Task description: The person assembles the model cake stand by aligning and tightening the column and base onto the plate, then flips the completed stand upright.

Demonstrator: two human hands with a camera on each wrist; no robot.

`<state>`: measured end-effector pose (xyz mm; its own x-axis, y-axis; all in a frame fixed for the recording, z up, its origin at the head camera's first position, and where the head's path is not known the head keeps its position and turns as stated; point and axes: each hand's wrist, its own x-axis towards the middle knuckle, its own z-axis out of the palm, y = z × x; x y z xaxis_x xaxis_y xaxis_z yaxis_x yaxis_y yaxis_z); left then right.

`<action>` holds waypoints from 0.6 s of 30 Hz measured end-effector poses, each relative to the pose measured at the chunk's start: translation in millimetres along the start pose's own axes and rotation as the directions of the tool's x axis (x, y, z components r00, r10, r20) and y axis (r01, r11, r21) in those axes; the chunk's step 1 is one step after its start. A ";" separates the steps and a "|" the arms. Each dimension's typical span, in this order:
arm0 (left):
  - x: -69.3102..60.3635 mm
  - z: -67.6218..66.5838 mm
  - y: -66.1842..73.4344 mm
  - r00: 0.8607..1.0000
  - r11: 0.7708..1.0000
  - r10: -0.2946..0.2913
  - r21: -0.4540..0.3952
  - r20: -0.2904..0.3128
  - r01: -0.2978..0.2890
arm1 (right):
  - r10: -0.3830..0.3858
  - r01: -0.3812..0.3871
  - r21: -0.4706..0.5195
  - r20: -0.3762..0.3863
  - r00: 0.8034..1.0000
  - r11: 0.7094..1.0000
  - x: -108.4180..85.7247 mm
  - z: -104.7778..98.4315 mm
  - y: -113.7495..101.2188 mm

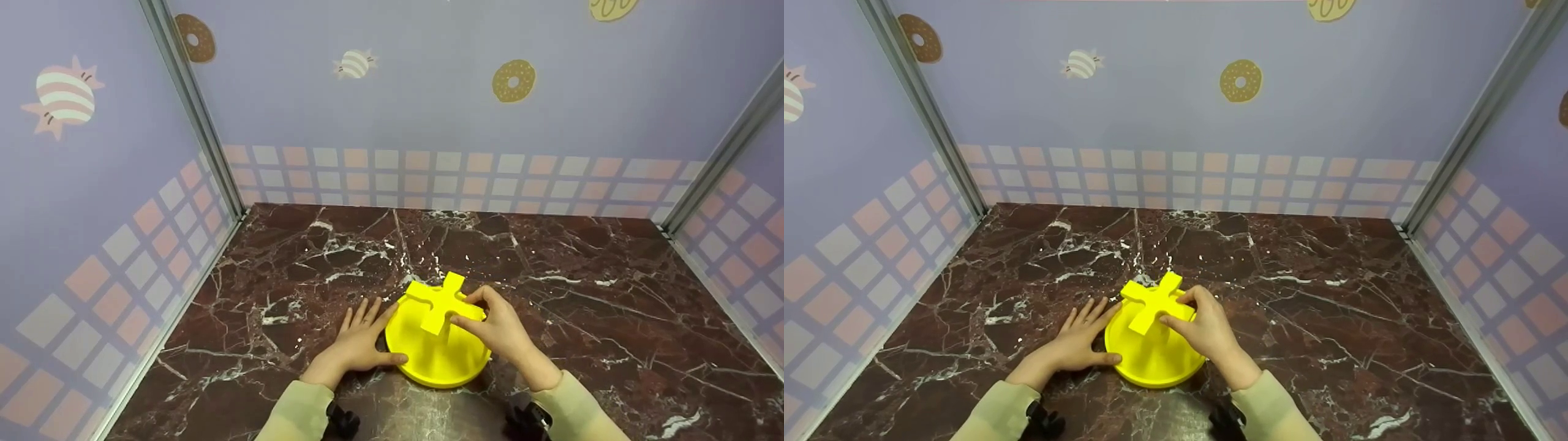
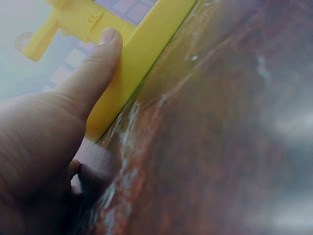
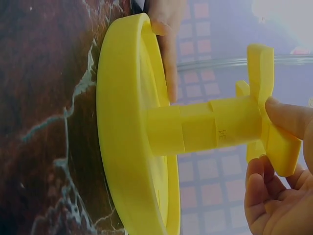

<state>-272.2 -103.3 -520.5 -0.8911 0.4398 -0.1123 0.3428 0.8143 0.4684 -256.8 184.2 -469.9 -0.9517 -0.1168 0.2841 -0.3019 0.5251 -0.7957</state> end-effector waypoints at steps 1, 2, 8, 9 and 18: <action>0.0 -0.1 0.1 1.000 1.000 0.001 -0.001 0.000 -0.001 | -0.010 0.010 -0.005 0.000 1.000 1.000 -0.3 0.3 0.2; 0.1 -0.1 0.1 1.000 1.000 0.001 -0.001 0.001 -0.001 | -0.025 0.025 -0.014 -0.001 1.000 1.000 -0.6 0.6 0.5; 1.6 0.9 -1.6 1.000 1.000 -0.012 -0.004 0.011 0.012 | -0.117 0.114 -0.105 -0.018 0.993 0.988 -2.2 2.4 1.2; 1.8 1.2 -1.9 1.000 1.000 -0.014 -0.003 0.012 0.014 | -0.127 0.124 -0.115 -0.024 0.992 0.986 -2.4 2.7 0.9; 2.2 2.3 -1.7 1.000 1.000 -0.009 0.008 0.006 0.009 | -0.164 0.149 -0.162 -0.083 0.983 0.975 -1.4 7.1 0.0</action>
<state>-274.0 -102.9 -523.6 -0.8923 0.4345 -0.1224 0.3369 0.8215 0.4601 -255.9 178.4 -474.2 -0.8812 -0.1314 0.4542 -0.4276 0.6313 -0.6470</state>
